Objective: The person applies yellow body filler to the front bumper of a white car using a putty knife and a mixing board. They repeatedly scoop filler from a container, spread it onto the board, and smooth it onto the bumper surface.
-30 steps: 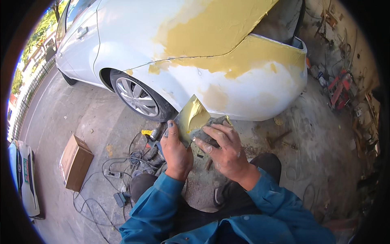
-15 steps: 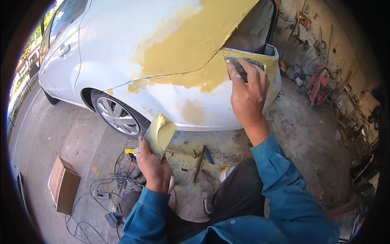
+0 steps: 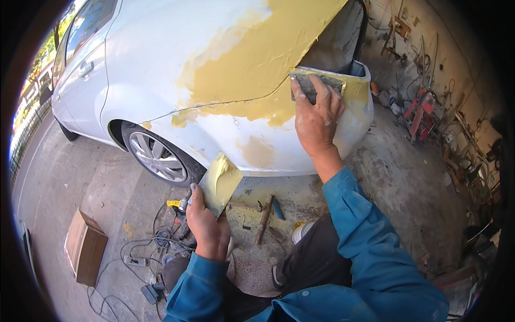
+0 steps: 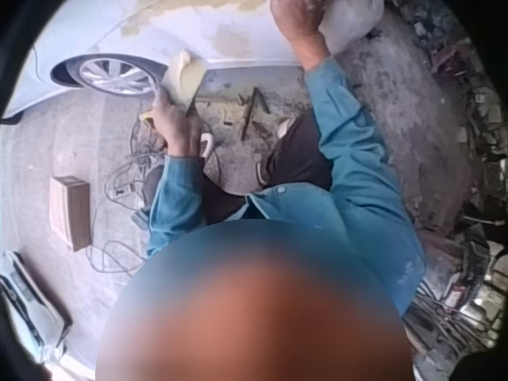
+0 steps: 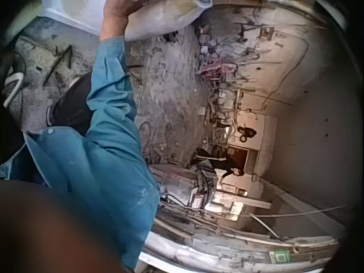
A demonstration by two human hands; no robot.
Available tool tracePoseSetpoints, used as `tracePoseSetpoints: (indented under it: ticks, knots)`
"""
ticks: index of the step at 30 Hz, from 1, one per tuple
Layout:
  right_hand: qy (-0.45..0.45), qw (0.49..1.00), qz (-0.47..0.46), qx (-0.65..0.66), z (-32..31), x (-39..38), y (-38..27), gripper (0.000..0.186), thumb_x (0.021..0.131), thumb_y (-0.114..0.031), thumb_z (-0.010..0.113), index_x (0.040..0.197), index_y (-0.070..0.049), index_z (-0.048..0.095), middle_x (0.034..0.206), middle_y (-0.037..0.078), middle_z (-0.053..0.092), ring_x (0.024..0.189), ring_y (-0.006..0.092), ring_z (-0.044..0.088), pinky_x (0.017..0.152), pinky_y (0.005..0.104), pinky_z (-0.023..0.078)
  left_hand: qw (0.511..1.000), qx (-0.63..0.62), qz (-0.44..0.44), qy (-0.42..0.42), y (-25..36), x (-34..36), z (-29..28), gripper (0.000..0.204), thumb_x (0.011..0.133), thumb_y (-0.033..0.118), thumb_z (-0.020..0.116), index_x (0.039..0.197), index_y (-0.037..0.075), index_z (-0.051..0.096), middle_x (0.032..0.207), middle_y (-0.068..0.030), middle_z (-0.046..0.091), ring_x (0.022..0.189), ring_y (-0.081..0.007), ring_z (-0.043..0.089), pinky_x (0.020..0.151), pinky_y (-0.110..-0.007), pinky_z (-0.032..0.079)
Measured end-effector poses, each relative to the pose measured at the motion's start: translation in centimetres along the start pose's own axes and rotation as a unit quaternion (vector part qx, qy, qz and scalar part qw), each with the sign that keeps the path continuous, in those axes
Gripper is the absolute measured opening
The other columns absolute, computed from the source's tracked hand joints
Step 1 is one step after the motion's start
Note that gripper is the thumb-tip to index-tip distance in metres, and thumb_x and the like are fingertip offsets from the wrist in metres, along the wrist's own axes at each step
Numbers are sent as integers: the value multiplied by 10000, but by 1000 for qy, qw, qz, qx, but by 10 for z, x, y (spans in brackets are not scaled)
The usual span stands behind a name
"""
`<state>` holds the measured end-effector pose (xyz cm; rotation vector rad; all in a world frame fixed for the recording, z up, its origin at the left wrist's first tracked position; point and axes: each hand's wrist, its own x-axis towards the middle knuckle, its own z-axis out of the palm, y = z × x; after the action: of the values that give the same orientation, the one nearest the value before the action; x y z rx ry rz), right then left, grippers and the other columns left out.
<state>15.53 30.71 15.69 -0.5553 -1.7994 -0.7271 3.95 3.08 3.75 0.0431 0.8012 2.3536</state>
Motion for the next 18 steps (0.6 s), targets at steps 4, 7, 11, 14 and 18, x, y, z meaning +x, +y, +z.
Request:
tracePoseSetpoints:
  ticks: [4, 7, 11, 14, 18]
  knots:
    - [9, 1000, 7, -2, 5, -3, 0, 467, 997, -145, 783, 1424, -335, 794, 1538, 29, 608, 1362, 336, 541, 1230, 579, 403, 1000, 5, -4, -8, -3, 1, 0, 439, 1233, 332, 517, 1491, -4, 632, 1420, -137, 754, 1266, -286, 762, 1118, -466, 612]
    - [0, 1000, 11, -7, 4, -6, -3, 454, 1004, -153, 780, 1421, -329, 798, 1537, 30, 609, 1356, 341, 539, 1225, 581, 404, 1000, 1, -9, -13, -2, 0, 1, 435, 1231, 330, 523, 1484, -7, 632, 1418, -143, 755, 1265, -292, 763, 1121, -474, 613]
    - [-3, 1000, 10, -4, 3, -9, -5, 436, 1008, -156, 776, 1412, -316, 806, 1539, 39, 609, 1347, 345, 540, 1209, 580, 403, 1000, -9, -12, -2, 1, -1, 3, 428, 1228, 342, 552, 1399, -28, 681, 1336, -142, 783, 1190, -266, 784, 1062, -441, 626]
    - [-18, 1000, 9, -1, -1, -13, -7, 428, 1012, -152, 770, 1410, -305, 808, 1541, 48, 610, 1346, 349, 540, 1200, 579, 400, 1000, -14, -16, 0, 3, -4, 8, 423, 1227, 343, 564, 1356, -33, 707, 1294, -137, 796, 1152, -250, 794, 1029, -421, 632]
    - [-43, 999, 10, 9, -9, -19, -9, 423, 1015, -146, 763, 1408, -297, 809, 1542, 54, 609, 1349, 353, 539, 1195, 579, 398, 1000, -12, -23, 2, 2, -2, 8, 405, 1227, 335, 564, 1356, -21, 709, 1290, -126, 796, 1147, -241, 792, 1022, -416, 634]
